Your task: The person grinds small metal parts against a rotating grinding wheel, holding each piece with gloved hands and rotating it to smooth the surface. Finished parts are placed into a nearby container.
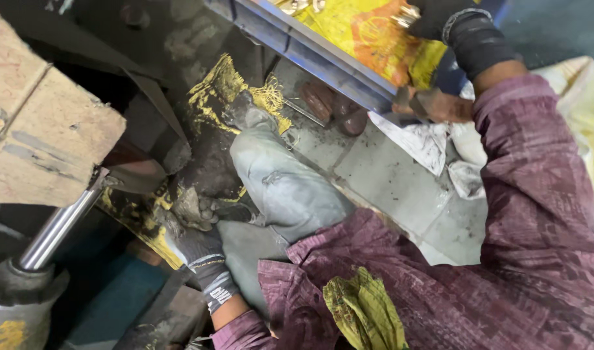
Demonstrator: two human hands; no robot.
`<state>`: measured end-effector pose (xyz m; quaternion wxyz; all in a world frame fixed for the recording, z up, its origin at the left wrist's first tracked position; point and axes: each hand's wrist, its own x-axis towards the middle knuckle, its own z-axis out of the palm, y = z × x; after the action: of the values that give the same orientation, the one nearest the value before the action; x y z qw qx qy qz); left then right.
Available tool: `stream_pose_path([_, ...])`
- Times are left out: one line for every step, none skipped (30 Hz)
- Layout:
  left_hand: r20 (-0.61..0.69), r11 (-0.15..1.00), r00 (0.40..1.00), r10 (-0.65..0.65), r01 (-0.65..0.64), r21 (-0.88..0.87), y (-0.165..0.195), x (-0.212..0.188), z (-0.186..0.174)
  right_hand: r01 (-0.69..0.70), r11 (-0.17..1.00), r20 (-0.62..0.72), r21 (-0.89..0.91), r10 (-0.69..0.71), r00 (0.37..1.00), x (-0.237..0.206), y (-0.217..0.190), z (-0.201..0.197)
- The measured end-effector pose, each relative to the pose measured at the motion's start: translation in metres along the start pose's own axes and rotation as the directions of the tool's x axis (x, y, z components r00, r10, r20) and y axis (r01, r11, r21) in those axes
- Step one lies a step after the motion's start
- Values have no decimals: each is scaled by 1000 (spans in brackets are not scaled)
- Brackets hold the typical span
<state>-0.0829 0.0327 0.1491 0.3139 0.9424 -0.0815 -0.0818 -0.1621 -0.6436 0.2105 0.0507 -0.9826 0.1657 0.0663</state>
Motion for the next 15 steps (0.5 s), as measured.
stream_pose_path([-131,987,981,144,-133,91,3,3,0,75,997,47,-9,-75,996,13,6,5])
stream_pose_path([-235,947,926,297,-253,199,5,5,0,105,990,65,-93,-99,993,23,10,11])
stream_pose_path([-196,918,929,315,-247,310,5,8,2,134,975,83,-179,-121,989,30,12,15])
stream_pose_path([-149,878,933,326,-240,415,4,10,4,165,951,106,-263,-141,984,36,12,18])
stream_pose_path([-95,823,939,330,-237,516,2,11,7,171,949,130,-266,-140,982,41,12,23])
stream_pose_path([-94,888,960,265,-205,411,0,12,11,175,947,154,-269,-137,979,44,13,30])
stream_pose_path([-86,940,976,198,-164,298,-2,12,14,178,945,177,-274,-132,975,47,15,37])
stream_pose_path([-77,976,989,130,-114,184,-5,11,18,199,934,144,-297,-162,976,47,17,44])
stream_pose_path([-54,991,998,-19,26,134,-7,11,21,220,922,107,-318,-195,975,47,17,50])
stream_pose_path([-25,982,986,-163,165,89,-10,11,24,237,911,67,-338,-228,971,47,17,57])
stream_pose_path([13,953,954,-299,298,47,-11,11,27,278,905,74,-323,-269,960,46,19,62])
stream_pose_path([-71,987,990,-123,130,95,-13,11,29,315,899,78,-306,-306,949,43,21,65])
stream_pose_path([-141,987,988,68,-45,155,-14,12,31,347,892,75,-290,-340,938,39,22,68])
stream_pose_path([-197,950,944,264,-220,221,-16,14,31,376,887,71,-269,-371,926,34,22,70])
stream_pose_path([-173,984,977,124,-143,-103,-17,15,31,406,879,62,-251,-403,913,31,23,70])
